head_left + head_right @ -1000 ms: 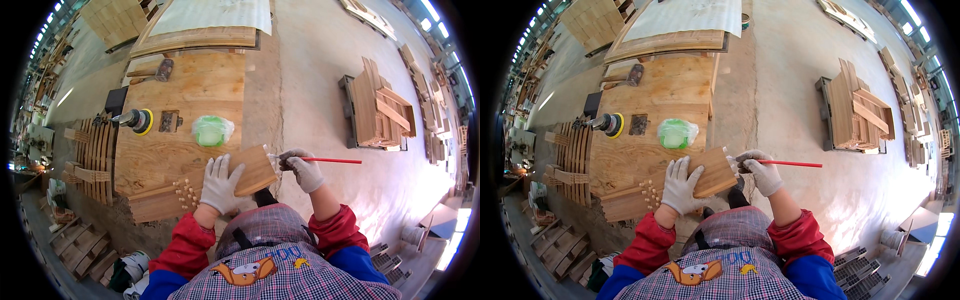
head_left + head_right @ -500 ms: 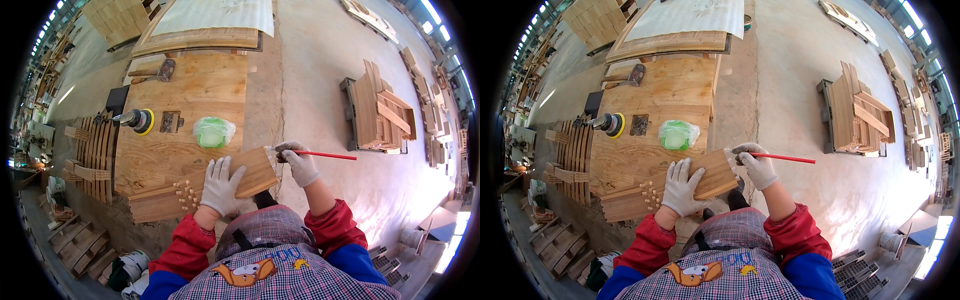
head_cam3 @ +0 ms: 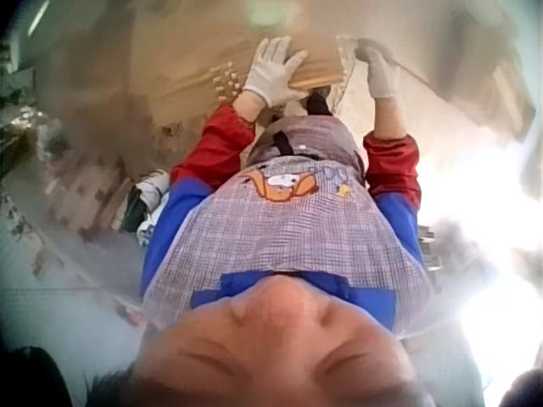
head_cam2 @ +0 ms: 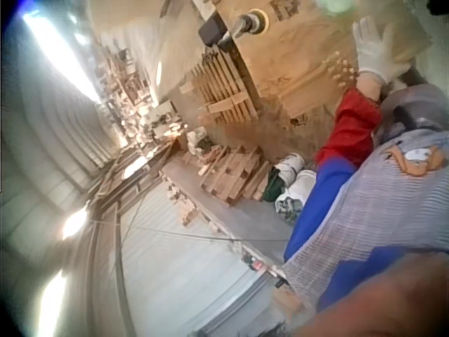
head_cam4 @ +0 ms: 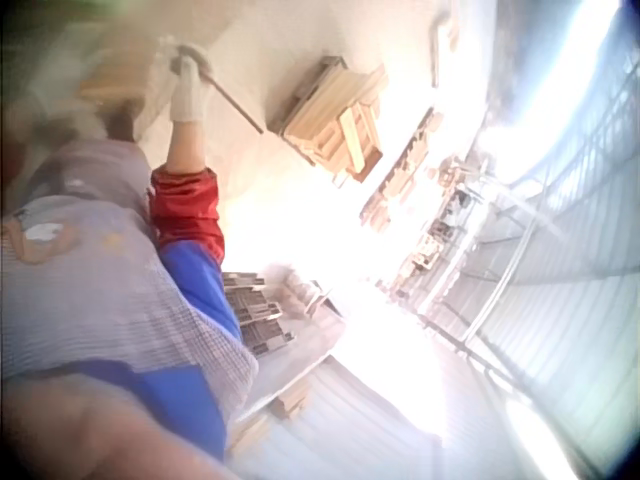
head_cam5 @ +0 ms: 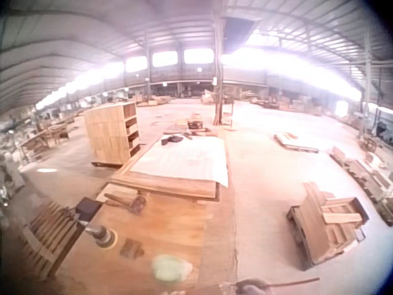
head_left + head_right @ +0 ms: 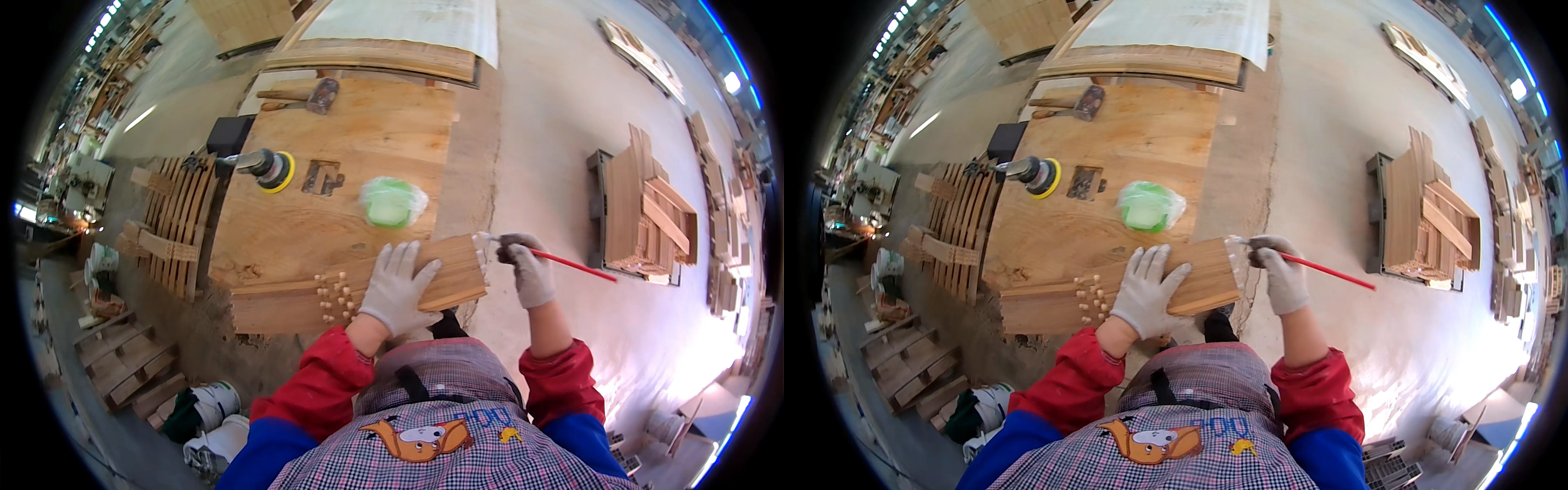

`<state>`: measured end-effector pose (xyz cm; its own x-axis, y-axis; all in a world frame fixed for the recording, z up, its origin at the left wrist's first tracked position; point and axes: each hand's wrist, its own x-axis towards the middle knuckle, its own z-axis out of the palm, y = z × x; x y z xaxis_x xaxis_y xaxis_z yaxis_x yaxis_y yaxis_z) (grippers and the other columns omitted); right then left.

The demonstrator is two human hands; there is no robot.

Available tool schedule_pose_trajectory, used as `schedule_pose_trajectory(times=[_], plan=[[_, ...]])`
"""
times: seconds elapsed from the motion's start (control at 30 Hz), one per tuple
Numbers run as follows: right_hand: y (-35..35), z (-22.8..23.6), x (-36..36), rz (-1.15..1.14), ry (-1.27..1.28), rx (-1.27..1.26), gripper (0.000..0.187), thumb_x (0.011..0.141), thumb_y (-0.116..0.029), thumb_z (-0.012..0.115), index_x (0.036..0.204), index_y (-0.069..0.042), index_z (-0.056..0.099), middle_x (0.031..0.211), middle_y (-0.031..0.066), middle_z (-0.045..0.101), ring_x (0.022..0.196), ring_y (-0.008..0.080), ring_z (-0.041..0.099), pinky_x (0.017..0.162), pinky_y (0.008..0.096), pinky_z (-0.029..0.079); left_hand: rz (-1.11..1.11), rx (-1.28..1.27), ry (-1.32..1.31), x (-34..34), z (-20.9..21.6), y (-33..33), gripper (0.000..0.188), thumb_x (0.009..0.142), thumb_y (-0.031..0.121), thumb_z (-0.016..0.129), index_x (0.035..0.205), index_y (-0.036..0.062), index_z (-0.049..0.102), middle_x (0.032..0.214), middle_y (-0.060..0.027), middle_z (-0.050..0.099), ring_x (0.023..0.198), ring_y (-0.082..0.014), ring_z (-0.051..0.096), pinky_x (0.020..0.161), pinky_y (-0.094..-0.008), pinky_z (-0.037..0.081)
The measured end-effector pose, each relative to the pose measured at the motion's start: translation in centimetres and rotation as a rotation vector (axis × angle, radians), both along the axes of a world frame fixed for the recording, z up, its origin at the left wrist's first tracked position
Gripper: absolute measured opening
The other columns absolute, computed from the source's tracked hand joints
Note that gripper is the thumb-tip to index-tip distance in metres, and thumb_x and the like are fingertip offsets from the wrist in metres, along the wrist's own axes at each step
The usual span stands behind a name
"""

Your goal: The person applies glue to the dowels of wooden pieces using a brush and then joins them together. They use a hammer to tap the pieces into place while sitting on the floor.

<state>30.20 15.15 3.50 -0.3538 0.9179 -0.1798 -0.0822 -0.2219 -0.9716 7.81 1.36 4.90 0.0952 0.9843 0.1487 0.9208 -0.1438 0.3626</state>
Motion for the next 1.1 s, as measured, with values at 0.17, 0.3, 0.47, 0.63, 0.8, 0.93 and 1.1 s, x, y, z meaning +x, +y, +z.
schedule_pose_trajectory(times=[0.17, 0.3, 0.47, 0.63, 0.8, 0.93, 1.1], plan=[[-1.4, -1.8, 2.4, -0.161, -0.008, -0.123, 0.028, 0.096, -0.013, 0.051, 0.124, -0.006, 0.052, 0.104, 0.0091, 0.063, 0.083, 0.0178, 0.064, 0.076, 0.0316, 0.054, 0.006, -0.009, -0.002, 0.0, -0.4, -0.3, 0.084, 0.061, 0.056, 0.075, 0.131, 0.0135, 0.053, 0.137, -0.0271, 0.039, 0.13, -0.0425, 0.035, 0.111, -0.0547, 0.021], [-5.1, -5.8, 2.4, -0.209, 0.14, -0.38, 0.043, 0.095, -0.024, 0.055, 0.135, -0.014, 0.041, 0.123, 0.0062, 0.056, 0.107, 0.0206, 0.056, 0.089, 0.0408, 0.048, 0.001, -0.04, 0.017, -0.1, -0.1, -0.3, 0.087, 0.065, 0.062, 0.07, 0.135, 0.0143, 0.05, 0.14, -0.0273, 0.038, 0.132, -0.042, 0.034, 0.112, -0.0537, 0.018], [-8.5, -9.1, -0.6, -0.089, 0.463, -0.731, 0.054, 0.087, -0.03, 0.068, 0.133, -0.019, 0.043, 0.128, 0.0039, 0.054, 0.118, 0.0259, 0.052, 0.1, 0.0476, 0.043, 0.0, -0.005, 0.052, -0.1, -1.0, -0.2, 0.089, 0.07, 0.07, 0.061, 0.138, 0.0147, 0.047, 0.141, -0.027, 0.038, 0.132, -0.042, 0.033, 0.113, -0.0533, 0.018], [-9.2, -6.8, -3.2, -0.023, 0.551, -0.792, 0.061, 0.085, -0.025, 0.07, 0.136, -0.014, 0.04, 0.133, 0.0074, 0.051, 0.122, 0.027, 0.05, 0.102, 0.0431, 0.044, 0.003, 0.001, 0.048, -0.3, -1.6, -0.3, 0.088, 0.074, 0.069, 0.057, 0.139, 0.0118, 0.044, 0.142, -0.025, 0.037, 0.132, -0.0397, 0.034, 0.112, -0.0533, 0.019], [-9.7, -5.4, -3.6, -0.087, 0.531, -0.701, 0.054, 0.085, -0.025, 0.069, 0.131, -0.01, 0.046, 0.127, 0.0078, 0.056, 0.118, 0.0256, 0.054, 0.1, 0.0405, 0.046, 0.053, -0.225, -0.01, -3.3, -0.8, 0.7, 0.086, 0.08, 0.064, 0.056, 0.142, 0.0078, 0.037, 0.138, -0.0218, 0.045, 0.128, -0.0351, 0.043, 0.108, -0.0469, 0.028], [-9.1, -3.7, -3.3, -0.105, 0.52, -0.622, 0.056, 0.084, -0.019, 0.069, 0.133, -0.009, 0.044, 0.13, 0.0073, 0.054, 0.121, 0.0249, 0.051, 0.104, 0.0419, 0.043, 0.085, -0.669, -0.208, -7.2, 3.5, 1.9, 0.089, 0.08, 0.063, 0.058, 0.144, 0.0052, 0.033, 0.129, -0.0231, 0.055, 0.119, -0.0374, 0.052, 0.1, -0.0391, 0.041], [-6.7, 1.3, -4.0, -0.02, 0.467, -0.373, 0.048, 0.088, -0.022, 0.063, 0.13, -0.007, 0.047, 0.126, 0.0076, 0.056, 0.118, 0.0229, 0.053, 0.1, 0.0407, 0.046, -0.074, -0.732, -0.621, -8.5, 5.3, 2.0, 0.092, 0.072, 0.047, 0.077, 0.142, 0.0041, 0.035, 0.128, -0.0164, 0.057, 0.118, -0.0274, 0.054, 0.1, -0.0347, 0.041]])
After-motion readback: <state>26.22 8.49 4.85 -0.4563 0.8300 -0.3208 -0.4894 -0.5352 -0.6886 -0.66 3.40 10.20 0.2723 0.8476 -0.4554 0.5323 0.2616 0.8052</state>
